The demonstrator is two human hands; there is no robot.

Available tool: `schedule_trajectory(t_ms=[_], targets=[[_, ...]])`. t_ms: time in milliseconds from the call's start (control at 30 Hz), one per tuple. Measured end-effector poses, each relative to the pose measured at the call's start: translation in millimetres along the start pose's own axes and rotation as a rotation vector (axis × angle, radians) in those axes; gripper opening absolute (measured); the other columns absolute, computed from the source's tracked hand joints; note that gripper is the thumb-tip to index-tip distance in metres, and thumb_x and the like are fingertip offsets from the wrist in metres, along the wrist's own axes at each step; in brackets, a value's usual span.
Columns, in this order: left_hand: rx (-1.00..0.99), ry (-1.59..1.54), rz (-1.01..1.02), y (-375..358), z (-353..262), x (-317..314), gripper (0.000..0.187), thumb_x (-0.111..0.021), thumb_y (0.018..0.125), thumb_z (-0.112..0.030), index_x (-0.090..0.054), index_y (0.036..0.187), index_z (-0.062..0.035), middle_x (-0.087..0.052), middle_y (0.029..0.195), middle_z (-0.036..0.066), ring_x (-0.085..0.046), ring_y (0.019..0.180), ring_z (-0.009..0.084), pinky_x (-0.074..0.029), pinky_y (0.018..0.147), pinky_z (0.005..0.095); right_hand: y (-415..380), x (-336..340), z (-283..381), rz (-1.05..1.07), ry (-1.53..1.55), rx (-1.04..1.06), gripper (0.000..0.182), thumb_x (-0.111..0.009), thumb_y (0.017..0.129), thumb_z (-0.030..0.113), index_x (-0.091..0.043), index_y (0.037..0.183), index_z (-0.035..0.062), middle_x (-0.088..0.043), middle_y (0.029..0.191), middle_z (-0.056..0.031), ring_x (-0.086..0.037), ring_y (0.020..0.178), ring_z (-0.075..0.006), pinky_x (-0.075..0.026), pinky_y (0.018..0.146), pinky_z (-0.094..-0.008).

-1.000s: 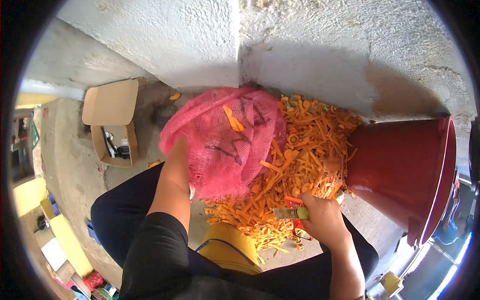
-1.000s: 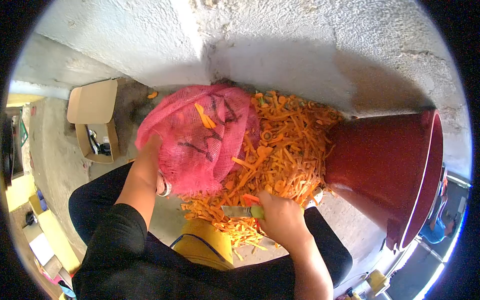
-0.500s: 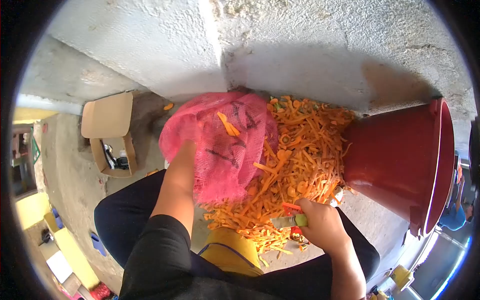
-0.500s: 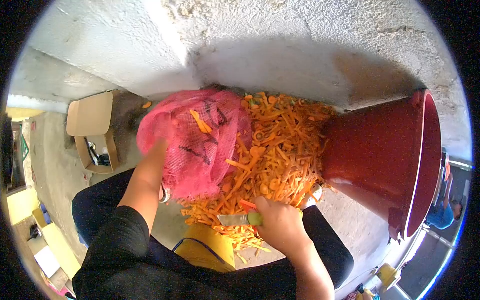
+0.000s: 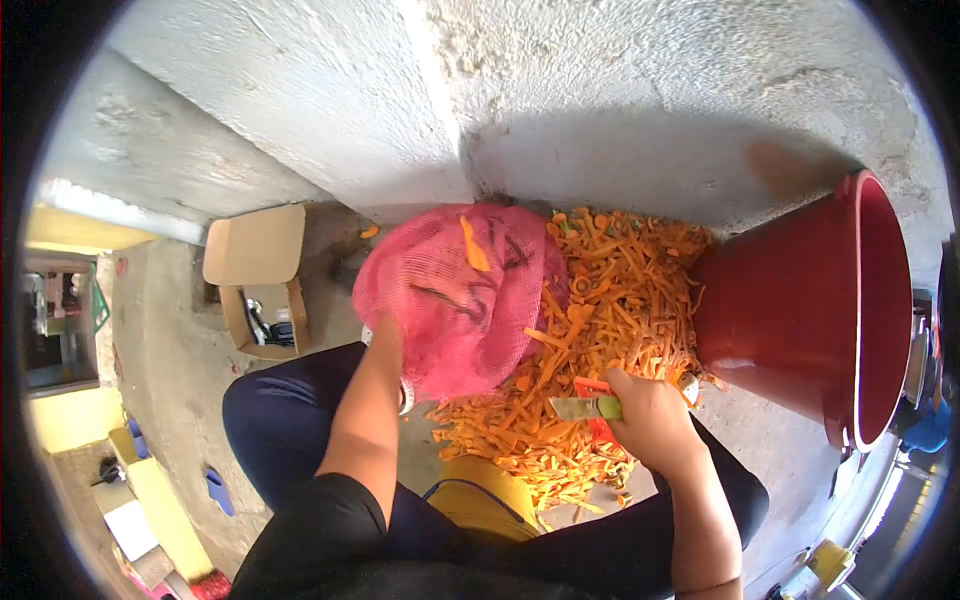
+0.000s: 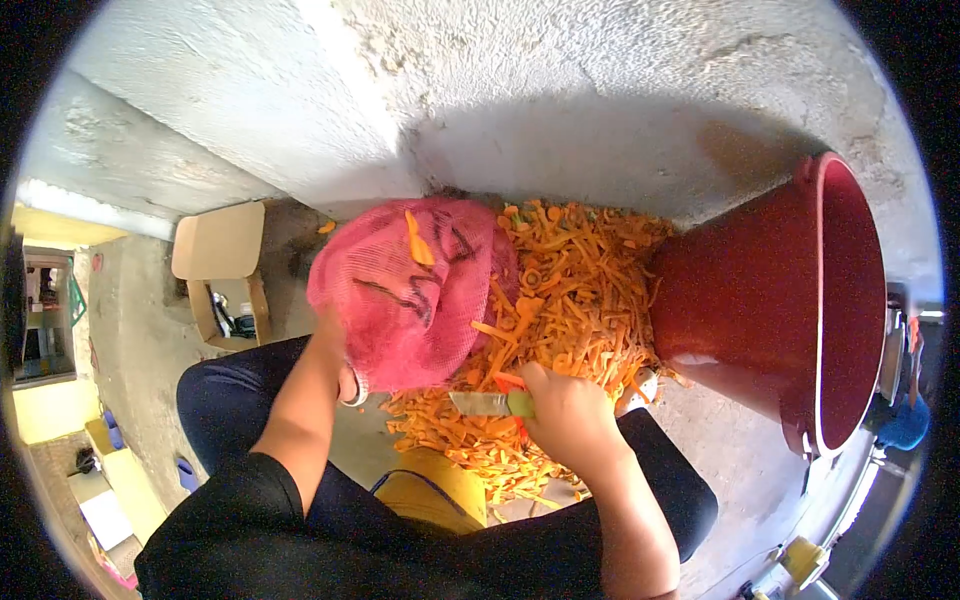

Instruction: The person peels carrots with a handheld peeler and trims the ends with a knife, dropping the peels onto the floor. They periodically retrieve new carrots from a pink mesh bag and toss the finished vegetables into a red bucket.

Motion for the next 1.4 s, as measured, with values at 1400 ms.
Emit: schedule_trajectory(t_ms=[1400], targets=[[0.5,-0.3,0.587,-312.3,81.3,-226.5,0.033,-0.044,0.083,-0.028,-0.048,0.104,-0.0024,-0.056,0.092,0.015,-0.057,0.079,0.0259,-0.05,0.065,0.0347,-42.1,1.1,-26.0,-0.377,1.741,-0.199,0.017,-0.053,0.081,0.016,-0.052,0.095,0.005,-0.057,0.071,-0.0006,-0.055,0.055,-0.0095,-0.045,0.046,-0.0233]])
Point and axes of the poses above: each hand's wrist, its own y-axis towards the middle knuckle, its own x-axis out of the back of the hand, z = x × y, the point moved 6 cm from there along y, towards the middle knuckle
